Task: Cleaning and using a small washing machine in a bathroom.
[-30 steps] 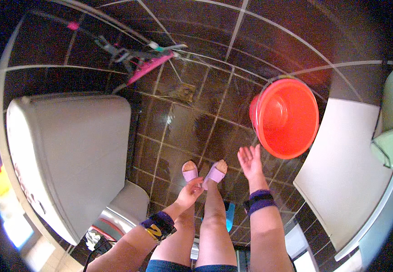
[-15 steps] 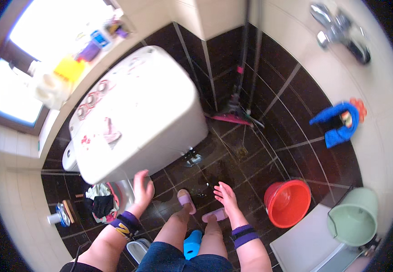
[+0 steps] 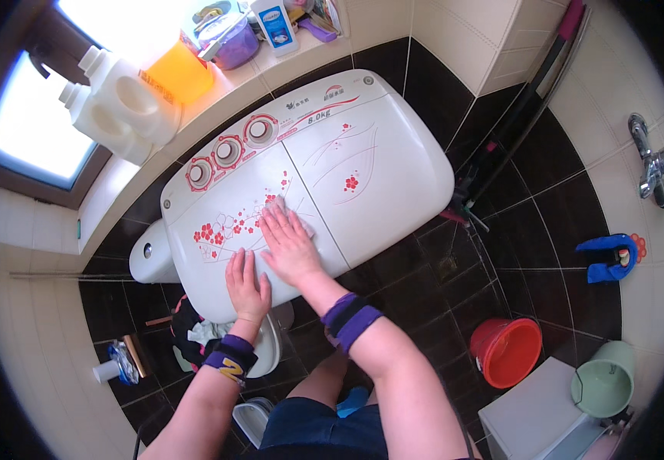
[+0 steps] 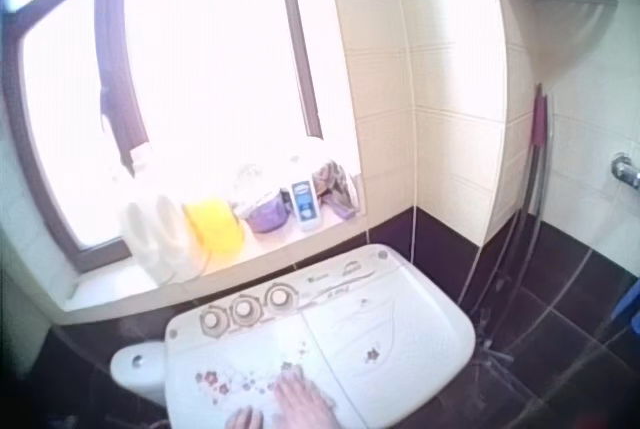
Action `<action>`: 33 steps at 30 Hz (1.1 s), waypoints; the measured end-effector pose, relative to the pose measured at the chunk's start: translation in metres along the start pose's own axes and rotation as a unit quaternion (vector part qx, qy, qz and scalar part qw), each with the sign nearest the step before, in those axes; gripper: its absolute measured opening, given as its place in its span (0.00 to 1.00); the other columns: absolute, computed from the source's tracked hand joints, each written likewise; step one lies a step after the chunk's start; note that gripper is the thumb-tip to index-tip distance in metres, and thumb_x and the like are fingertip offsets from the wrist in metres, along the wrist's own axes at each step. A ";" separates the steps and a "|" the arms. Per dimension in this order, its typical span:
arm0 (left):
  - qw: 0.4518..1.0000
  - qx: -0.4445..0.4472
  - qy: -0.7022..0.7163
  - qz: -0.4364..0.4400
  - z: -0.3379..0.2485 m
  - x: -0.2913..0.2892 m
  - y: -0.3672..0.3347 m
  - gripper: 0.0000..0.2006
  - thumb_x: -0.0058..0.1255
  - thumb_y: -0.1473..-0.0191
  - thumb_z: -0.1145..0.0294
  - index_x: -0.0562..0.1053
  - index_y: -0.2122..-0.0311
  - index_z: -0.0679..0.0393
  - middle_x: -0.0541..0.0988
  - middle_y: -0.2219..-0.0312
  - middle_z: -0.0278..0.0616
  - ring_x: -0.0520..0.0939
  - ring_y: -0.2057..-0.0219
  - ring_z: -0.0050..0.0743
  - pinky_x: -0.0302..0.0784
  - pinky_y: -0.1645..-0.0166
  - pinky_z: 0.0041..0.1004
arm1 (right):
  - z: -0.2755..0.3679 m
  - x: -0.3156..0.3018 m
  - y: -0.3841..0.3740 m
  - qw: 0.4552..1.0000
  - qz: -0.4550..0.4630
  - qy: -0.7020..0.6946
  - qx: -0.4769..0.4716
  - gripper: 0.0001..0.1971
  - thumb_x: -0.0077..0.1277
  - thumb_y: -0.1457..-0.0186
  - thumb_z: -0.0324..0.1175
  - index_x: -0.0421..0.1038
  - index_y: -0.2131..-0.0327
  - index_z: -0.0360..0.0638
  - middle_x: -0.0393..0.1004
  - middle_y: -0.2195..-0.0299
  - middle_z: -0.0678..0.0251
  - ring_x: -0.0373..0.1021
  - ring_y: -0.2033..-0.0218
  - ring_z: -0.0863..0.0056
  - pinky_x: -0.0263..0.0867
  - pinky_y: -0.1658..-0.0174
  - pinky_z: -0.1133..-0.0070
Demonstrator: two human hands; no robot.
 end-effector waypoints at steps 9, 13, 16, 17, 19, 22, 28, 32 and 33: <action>1.000 0.003 0.016 0.012 0.007 -0.004 -0.004 0.29 0.49 0.50 0.70 0.64 0.41 0.63 0.63 0.41 0.55 0.62 0.39 0.59 0.55 0.36 0.49 | -0.077 -0.028 -0.012 0.980 -0.133 -0.033 0.147 0.22 0.40 0.45 0.25 0.67 0.46 0.37 0.66 0.44 0.52 0.59 0.38 0.57 0.52 0.35 0.64; 1.000 0.002 -0.003 0.004 0.013 -0.004 -0.001 0.28 0.50 0.50 0.67 0.66 0.42 0.61 0.64 0.41 0.54 0.63 0.39 0.56 0.56 0.36 0.50 | 0.007 -0.013 0.050 0.984 -0.072 -0.160 0.016 0.09 0.52 0.52 0.26 0.78 0.65 0.45 0.79 0.59 0.66 0.74 0.53 0.68 0.68 0.49 0.71; 1.000 0.009 0.005 -0.010 0.009 -0.006 -0.001 0.28 0.50 0.50 0.69 0.66 0.42 0.61 0.65 0.42 0.54 0.64 0.40 0.56 0.56 0.36 0.50 | -0.004 -0.041 0.062 0.954 -0.067 -0.250 0.150 0.08 0.58 0.57 0.23 0.75 0.70 0.44 0.78 0.66 0.65 0.75 0.63 0.65 0.71 0.59 0.74; 1.000 0.006 0.002 -0.009 0.008 -0.006 -0.001 0.28 0.50 0.50 0.69 0.66 0.42 0.61 0.65 0.42 0.54 0.64 0.40 0.56 0.56 0.36 0.50 | -0.013 -0.053 0.062 0.936 -0.080 -0.274 0.204 0.05 0.60 0.55 0.25 0.73 0.73 0.43 0.75 0.71 0.65 0.73 0.68 0.67 0.70 0.62 0.75; 1.000 0.009 -0.003 -0.012 0.005 -0.003 -0.002 0.28 0.50 0.51 0.70 0.66 0.42 0.61 0.65 0.42 0.53 0.64 0.40 0.56 0.56 0.36 0.50 | -0.047 -0.065 0.073 0.886 -0.130 -0.303 0.325 0.09 0.61 0.52 0.29 0.70 0.74 0.41 0.72 0.72 0.66 0.71 0.71 0.71 0.69 0.64 0.78; 1.000 0.016 -0.010 -0.025 -0.001 -0.002 -0.002 0.27 0.49 0.51 0.71 0.67 0.43 0.61 0.65 0.42 0.53 0.64 0.40 0.55 0.57 0.36 0.48 | -0.078 -0.085 0.085 0.855 -0.266 -0.358 0.264 0.12 0.62 0.49 0.32 0.66 0.72 0.40 0.71 0.67 0.64 0.69 0.70 0.73 0.67 0.67 0.79; 0.999 0.016 -0.025 -0.041 -0.001 -0.005 -0.002 0.26 0.47 0.51 0.73 0.67 0.43 0.61 0.67 0.43 0.52 0.65 0.41 0.54 0.58 0.36 0.44 | -0.042 -0.112 0.090 0.949 -0.194 -0.220 0.113 0.12 0.63 0.55 0.30 0.66 0.76 0.45 0.73 0.65 0.66 0.67 0.61 0.62 0.65 0.57 0.71; 0.998 0.016 -0.036 -0.041 -0.004 -0.002 0.003 0.26 0.47 0.51 0.74 0.67 0.43 0.61 0.67 0.43 0.52 0.65 0.41 0.54 0.59 0.37 0.44 | -0.053 -0.113 0.114 0.937 -0.199 -0.225 0.179 0.14 0.65 0.58 0.31 0.66 0.78 0.45 0.73 0.69 0.68 0.66 0.60 0.63 0.64 0.56 0.71; 0.998 0.017 -0.035 -0.041 -0.004 -0.001 0.003 0.26 0.46 0.51 0.74 0.67 0.43 0.61 0.67 0.43 0.52 0.65 0.41 0.54 0.59 0.37 0.44 | -0.050 -0.115 0.117 0.941 -0.187 -0.225 0.172 0.14 0.66 0.58 0.32 0.66 0.78 0.45 0.73 0.69 0.68 0.66 0.61 0.64 0.64 0.56 0.71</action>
Point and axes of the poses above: each hand's wrist, its own y-axis away from the middle knuckle, its own x-axis out of the palm, z = x × y, the point moved 5 cm from there along -y, towards the middle knuckle
